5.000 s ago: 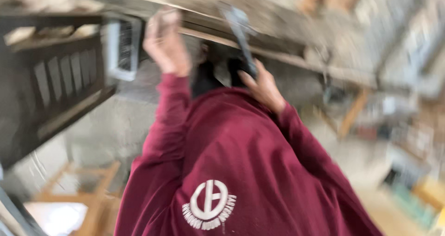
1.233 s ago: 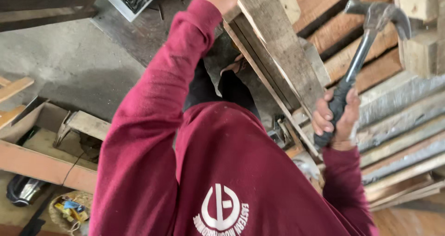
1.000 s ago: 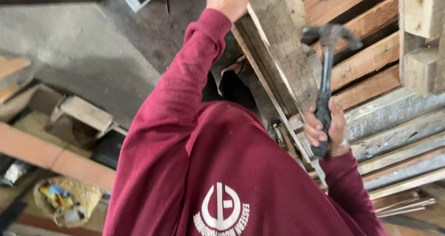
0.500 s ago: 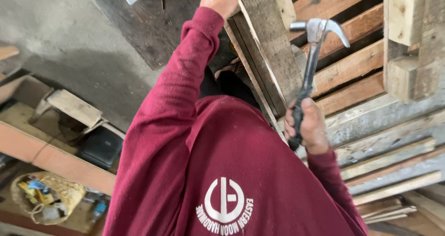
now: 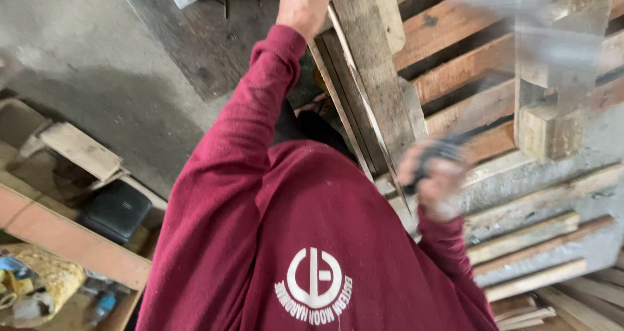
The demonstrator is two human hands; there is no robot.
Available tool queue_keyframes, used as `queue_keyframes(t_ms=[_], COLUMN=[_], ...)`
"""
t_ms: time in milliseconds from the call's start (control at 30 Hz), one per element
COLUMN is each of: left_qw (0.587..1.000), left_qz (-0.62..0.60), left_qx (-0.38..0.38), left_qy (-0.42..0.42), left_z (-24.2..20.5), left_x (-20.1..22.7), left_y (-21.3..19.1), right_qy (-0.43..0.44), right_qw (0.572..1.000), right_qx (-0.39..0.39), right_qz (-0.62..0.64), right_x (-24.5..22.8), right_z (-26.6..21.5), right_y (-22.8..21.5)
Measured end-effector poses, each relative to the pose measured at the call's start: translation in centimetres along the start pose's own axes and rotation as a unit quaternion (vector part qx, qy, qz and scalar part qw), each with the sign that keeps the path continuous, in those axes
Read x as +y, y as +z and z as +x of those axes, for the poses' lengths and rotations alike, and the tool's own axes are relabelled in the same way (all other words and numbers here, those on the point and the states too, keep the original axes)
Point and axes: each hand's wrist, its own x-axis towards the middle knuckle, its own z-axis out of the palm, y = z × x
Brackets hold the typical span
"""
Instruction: The person uses a hammer to drive nails into wooden planks, assembling a wooden pallet structure. They repeatedly position planks, hammer nails, and adjust the pallet's orientation to secure the components together.
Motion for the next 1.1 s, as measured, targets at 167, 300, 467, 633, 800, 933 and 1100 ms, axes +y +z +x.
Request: queue_keyframes(t_ms=[167,300,467,633,800,933,1100], left_qw=[0.997,0.999,0.988,0.985,0.994,0.980,0.993], left_qz=[-0.022,-0.017,-0.156,-0.164,-0.104,-0.153,-0.102], left_qx=[-0.016,0.036,0.017,0.003,0.025,-0.006,0.035], left_qy=[-0.066,0.027,-0.016,-0.053,-0.020,-0.124,-0.054], left_z=[-0.1,-0.4,-1.1,-1.0,-0.7,-1.1,-2.6], left_x=[0.6,0.4,1.0,1.0,0.2,0.5,1.3], left_y=[0.3,-0.1,0.6,0.7,0.0,0.6,0.2], right_qy=[-0.335,0.026,0.073,-0.322,0.195,0.080,-0.281], right_qw=[0.931,0.977,0.993,0.941,0.969,0.992,0.954], right_qx=[0.142,-0.008,0.009,0.072,0.060,0.092,0.094], right_qz=[0.024,-0.210,0.096,0.070,-0.142,-0.016,0.041], right_x=[-3.7,1.7,-1.3,-5.9,2.5,0.1,-3.5], right_z=[4.3,6.4,3.3,5.1,5.4,3.5,5.2], right_y=[-1.6,2.4,-0.8,-2.1,3.7,2.5,2.7])
